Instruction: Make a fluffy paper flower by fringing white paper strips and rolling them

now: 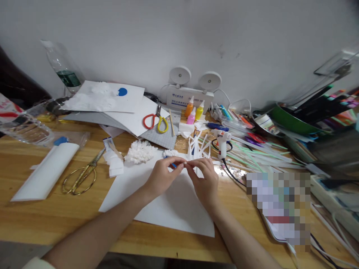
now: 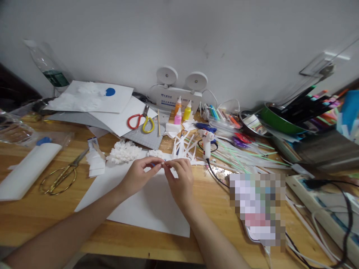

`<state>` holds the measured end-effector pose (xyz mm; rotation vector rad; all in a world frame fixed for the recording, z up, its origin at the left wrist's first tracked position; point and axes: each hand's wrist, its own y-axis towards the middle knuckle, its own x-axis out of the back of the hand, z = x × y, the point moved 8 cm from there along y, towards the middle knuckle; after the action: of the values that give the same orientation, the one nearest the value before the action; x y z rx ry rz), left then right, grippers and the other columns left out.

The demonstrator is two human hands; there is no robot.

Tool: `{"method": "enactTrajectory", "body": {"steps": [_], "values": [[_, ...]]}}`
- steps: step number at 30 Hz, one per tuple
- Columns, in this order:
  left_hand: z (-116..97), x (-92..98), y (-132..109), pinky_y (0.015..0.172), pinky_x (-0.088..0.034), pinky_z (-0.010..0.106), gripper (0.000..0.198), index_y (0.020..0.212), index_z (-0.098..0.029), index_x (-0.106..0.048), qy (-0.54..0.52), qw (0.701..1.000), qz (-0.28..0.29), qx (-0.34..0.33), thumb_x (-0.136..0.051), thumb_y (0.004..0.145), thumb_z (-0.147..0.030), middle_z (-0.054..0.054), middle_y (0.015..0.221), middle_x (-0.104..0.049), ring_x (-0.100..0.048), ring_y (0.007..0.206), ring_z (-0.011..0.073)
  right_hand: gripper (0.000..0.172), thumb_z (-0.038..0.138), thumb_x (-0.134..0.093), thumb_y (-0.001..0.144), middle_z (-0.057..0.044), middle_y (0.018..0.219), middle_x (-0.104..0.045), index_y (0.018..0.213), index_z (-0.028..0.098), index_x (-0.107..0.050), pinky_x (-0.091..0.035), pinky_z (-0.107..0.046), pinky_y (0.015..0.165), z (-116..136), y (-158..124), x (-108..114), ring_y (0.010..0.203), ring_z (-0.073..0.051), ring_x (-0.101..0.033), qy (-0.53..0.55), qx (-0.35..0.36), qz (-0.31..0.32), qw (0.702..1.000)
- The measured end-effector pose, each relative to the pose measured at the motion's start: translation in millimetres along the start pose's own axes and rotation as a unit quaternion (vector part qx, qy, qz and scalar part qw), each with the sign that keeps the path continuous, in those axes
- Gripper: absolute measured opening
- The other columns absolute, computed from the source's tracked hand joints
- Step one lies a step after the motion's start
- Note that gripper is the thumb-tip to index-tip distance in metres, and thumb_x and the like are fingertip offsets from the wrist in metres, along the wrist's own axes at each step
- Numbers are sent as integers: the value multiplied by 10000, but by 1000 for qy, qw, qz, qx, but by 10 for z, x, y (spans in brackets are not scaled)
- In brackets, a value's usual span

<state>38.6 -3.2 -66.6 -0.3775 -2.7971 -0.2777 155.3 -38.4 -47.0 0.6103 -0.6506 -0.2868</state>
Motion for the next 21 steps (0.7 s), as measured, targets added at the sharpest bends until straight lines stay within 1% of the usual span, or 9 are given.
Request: {"method": "enactTrajectory", "body": {"steps": [6,10,15,21], "values": [[46,22,16,673,-459,246,162,812,-174,-608,-7,1000,-9,12,-478,753,-252,21,789,-638,-582,733,134,36,197,-513,775,-16,703,-538,741,206,-510,-392,-305,646,-52,21,-52,703,-159,-491,45,-45,42,997],[46,35,21,667,-456,236,149,791,-174,-606,1,1000,-13,10,-487,752,-255,15,773,-634,-579,712,126,53,188,-502,783,-12,712,-529,734,203,-492,-385,-292,656,-68,13,-98,711,-151,-489,75,-52,70,993],[12,16,13,663,-445,223,161,812,-172,-615,9,1000,1,6,-479,762,-243,14,791,-646,-579,718,121,42,183,-499,787,-13,726,-528,748,200,-498,-383,-287,663,-101,-3,-117,728,-151,-491,85,-61,71,992],[-39,-2,-3,658,-446,220,170,822,-179,-632,20,1000,9,-9,-476,763,-216,11,798,-658,-584,721,122,53,176,-520,776,-16,721,-545,728,198,-512,-388,-297,672,-97,5,-82,725,-154,-500,75,-65,56,993]]}}
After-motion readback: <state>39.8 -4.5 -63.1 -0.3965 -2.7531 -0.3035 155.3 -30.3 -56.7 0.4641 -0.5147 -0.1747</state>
